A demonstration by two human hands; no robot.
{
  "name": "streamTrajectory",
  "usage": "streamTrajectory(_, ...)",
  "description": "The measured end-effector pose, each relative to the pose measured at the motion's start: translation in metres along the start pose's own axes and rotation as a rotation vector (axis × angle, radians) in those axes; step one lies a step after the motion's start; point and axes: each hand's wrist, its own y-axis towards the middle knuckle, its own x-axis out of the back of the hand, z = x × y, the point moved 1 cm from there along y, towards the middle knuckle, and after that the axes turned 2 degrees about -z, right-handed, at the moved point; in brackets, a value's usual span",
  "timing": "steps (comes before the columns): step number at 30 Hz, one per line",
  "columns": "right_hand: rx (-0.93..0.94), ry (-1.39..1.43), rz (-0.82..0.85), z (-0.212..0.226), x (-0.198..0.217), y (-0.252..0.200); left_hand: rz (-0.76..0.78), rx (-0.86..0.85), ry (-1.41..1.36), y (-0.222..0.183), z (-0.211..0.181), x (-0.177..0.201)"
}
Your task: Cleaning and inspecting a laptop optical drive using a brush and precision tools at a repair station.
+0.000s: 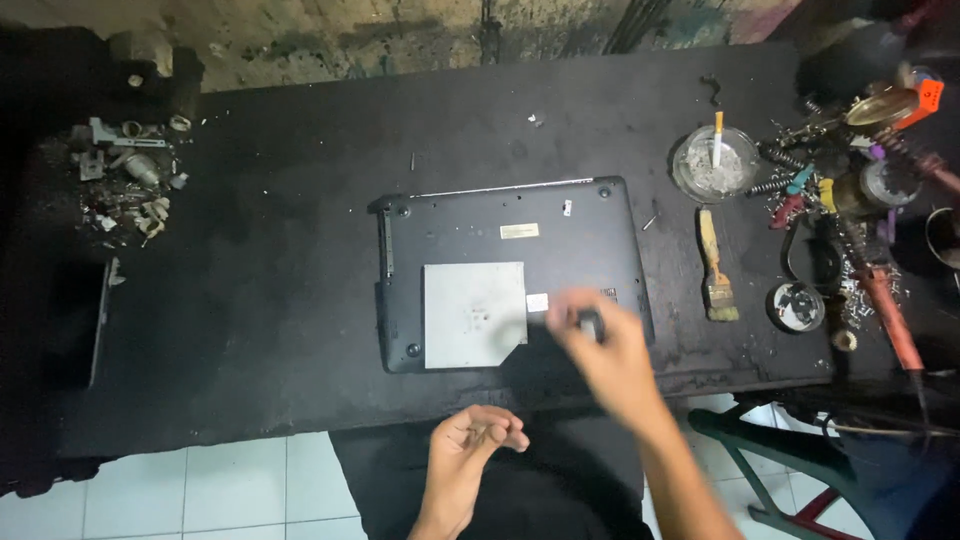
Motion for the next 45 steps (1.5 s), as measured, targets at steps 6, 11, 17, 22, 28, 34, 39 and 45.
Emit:
streamTrajectory(6, -0.018, 0.184, -0.112, -0.012, -0.031, -0.089, 0.018, -0.048, -0.063, 0.001, -0.008, -0.036)
streamTrajectory(11, -0.003, 0.295, -0.176, -0.026, -0.036, -0.106, 0.013, -0.018, -0.047, -0.005, 0.007, -0.033)
streamTrajectory(17, 0.117, 0.21, -0.209, -0.009, -0.037, -0.104, -0.026, -0.175, 0.042, -0.008, -0.003, -0.037)
streamTrajectory(22, 0.207, 0.107, -0.166, 0.002, -0.025, -0.105, 0.109, -0.366, 0.117, -0.013, -0.041, -0.045)
streamTrajectory(28, 0.273, 0.288, -0.385, 0.001, 0.002, -0.095, 0.095, -0.528, 0.315, -0.013, -0.057, -0.044)
streamTrajectory(34, 0.235, 0.399, -0.479, 0.007, -0.001, -0.092, 0.108, -0.594, 0.48, -0.013, -0.055, -0.048)
streamTrajectory(39, 0.228, 0.41, -0.482, 0.012, -0.007, -0.088, 0.195, -0.656, 0.419, -0.014, -0.06, -0.053)
streamTrajectory(45, 0.218, 0.312, -0.351, 0.007, -0.002, -0.092, 0.22, -0.683, 0.487, -0.014, -0.065, -0.053)
